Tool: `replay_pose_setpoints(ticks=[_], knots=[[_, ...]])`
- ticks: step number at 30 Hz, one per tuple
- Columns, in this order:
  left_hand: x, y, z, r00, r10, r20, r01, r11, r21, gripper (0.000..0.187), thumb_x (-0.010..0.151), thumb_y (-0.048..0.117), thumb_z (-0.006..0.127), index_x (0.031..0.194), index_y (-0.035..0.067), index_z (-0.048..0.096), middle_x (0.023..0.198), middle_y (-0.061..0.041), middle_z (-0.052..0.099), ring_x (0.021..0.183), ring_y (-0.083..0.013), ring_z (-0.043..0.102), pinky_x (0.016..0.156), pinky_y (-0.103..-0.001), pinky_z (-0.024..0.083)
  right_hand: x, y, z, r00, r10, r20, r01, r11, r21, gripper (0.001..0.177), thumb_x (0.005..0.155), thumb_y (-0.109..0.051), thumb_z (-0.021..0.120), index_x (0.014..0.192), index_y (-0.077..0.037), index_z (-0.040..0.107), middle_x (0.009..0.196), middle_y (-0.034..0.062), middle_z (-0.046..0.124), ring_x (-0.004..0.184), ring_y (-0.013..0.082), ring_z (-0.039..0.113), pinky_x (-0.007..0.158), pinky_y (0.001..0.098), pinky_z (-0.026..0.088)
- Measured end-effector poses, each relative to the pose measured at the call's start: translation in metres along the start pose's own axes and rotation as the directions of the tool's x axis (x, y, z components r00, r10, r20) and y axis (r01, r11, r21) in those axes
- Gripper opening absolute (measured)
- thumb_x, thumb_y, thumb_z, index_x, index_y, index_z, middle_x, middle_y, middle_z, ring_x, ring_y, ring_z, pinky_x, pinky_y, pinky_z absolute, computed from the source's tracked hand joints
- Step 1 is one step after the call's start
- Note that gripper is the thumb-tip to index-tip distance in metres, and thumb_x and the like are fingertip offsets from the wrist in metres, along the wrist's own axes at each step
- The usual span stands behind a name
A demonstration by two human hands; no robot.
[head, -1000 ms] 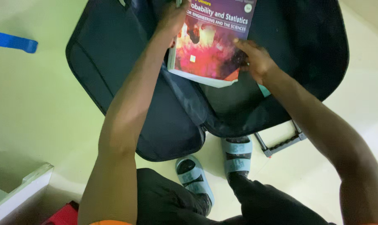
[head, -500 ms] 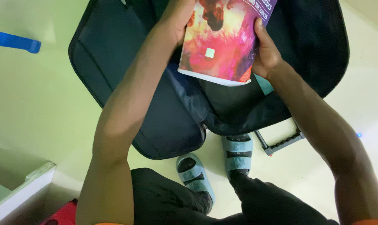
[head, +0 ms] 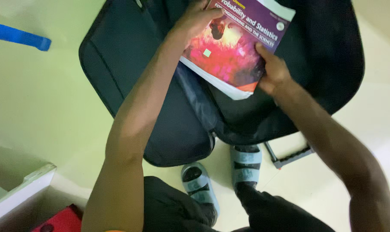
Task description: The person opens a blue suitcase, retrieves a book and some files from a shelf, and places them into the suitcase.
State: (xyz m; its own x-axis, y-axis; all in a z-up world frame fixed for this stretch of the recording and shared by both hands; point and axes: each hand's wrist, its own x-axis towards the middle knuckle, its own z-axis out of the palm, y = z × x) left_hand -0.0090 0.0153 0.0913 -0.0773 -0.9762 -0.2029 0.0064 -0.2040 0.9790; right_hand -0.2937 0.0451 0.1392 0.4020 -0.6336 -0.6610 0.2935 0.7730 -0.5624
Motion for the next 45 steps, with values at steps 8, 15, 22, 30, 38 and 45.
replay_pose_setpoints(ticks=[8, 15, 22, 30, 38, 45], knots=[[-0.002, -0.033, 0.0, 0.99, 0.095, -0.106, -0.053, 0.937, 0.346, 0.031, 0.093, 0.026, 0.076, 0.109, 0.0, 0.069, 0.099, -0.008, 0.075, 0.091, -0.0171, 0.072, 0.078, -0.035, 0.056, -0.014, -0.005, -0.003, 0.999, -0.013, 0.03, 0.01, 0.996, 0.087, 0.033, 0.106, -0.018, 0.053, 0.135, -0.002, 0.057, 0.132, 0.0124, 0.066, 0.121, 0.0267, 0.065, 0.114, 0.049, 0.051], [0.007, -0.055, 0.037, 0.984, 0.11, -0.141, -0.049, 0.924, 0.38, 0.029, 0.092, 0.027, 0.071, 0.109, 0.003, 0.071, 0.094, -0.008, 0.079, 0.083, -0.015, 0.076, 0.074, -0.034, 0.058, -0.083, 0.011, -0.006, 0.966, 0.239, -0.095, -0.256, 0.933, -0.254, 0.031, 0.101, -0.024, 0.054, 0.128, -0.01, 0.056, 0.123, 0.0078, 0.065, 0.115, 0.0244, 0.063, 0.098, 0.0512, 0.053], [0.0, -0.043, 0.084, 0.996, 0.055, 0.075, -0.076, 0.945, 0.318, 0.026, 0.101, 0.027, 0.064, 0.106, 0.002, 0.069, 0.089, -0.013, 0.077, 0.083, -0.0244, 0.073, 0.075, -0.039, 0.058, -0.112, 0.038, -0.017, 0.893, 0.446, -0.064, -0.448, 0.894, -0.007, 0.038, 0.099, -0.026, 0.056, 0.133, -0.011, 0.051, 0.134, 0.0143, 0.054, 0.127, 0.0325, 0.053, 0.104, 0.0524, 0.05], [-0.02, -0.03, 0.107, 0.998, 0.062, -0.012, -0.032, 0.664, 0.747, 0.038, 0.093, 0.039, 0.068, 0.094, 0.001, 0.068, 0.086, -0.018, 0.072, 0.081, -0.0359, 0.073, 0.073, -0.049, 0.056, -0.108, 0.039, -0.026, 0.877, 0.456, -0.152, -0.452, 0.89, 0.064, 0.047, 0.098, -0.034, 0.052, 0.141, -0.015, 0.045, 0.143, 0.0181, 0.046, 0.135, 0.0361, 0.049, 0.113, 0.0526, 0.044], [-0.022, -0.015, 0.107, 0.996, -0.09, -0.012, 0.074, 0.729, 0.681, 0.046, 0.09, 0.045, 0.068, 0.104, 0.001, 0.065, 0.094, -0.016, 0.077, 0.088, -0.0315, 0.076, 0.078, -0.046, 0.059, -0.108, 0.037, -0.017, 0.87, 0.46, -0.178, -0.465, 0.885, 0.021, 0.052, 0.098, -0.035, 0.049, 0.145, -0.014, 0.042, 0.146, 0.0188, 0.043, 0.138, 0.0381, 0.046, 0.113, 0.0552, 0.043], [-0.018, -0.026, 0.1, 0.967, -0.222, -0.125, 0.249, 0.711, 0.658, 0.068, 0.094, 0.064, 0.058, 0.099, -0.004, 0.065, 0.069, -0.017, 0.072, 0.064, -0.0303, 0.075, 0.061, -0.046, 0.061, -0.11, 0.037, -0.015, 0.905, 0.38, -0.189, -0.393, 0.919, -0.03, 0.045, 0.098, -0.033, 0.053, 0.139, -0.015, 0.05, 0.139, 0.0141, 0.054, 0.131, 0.0325, 0.052, 0.109, 0.0527, 0.043]])
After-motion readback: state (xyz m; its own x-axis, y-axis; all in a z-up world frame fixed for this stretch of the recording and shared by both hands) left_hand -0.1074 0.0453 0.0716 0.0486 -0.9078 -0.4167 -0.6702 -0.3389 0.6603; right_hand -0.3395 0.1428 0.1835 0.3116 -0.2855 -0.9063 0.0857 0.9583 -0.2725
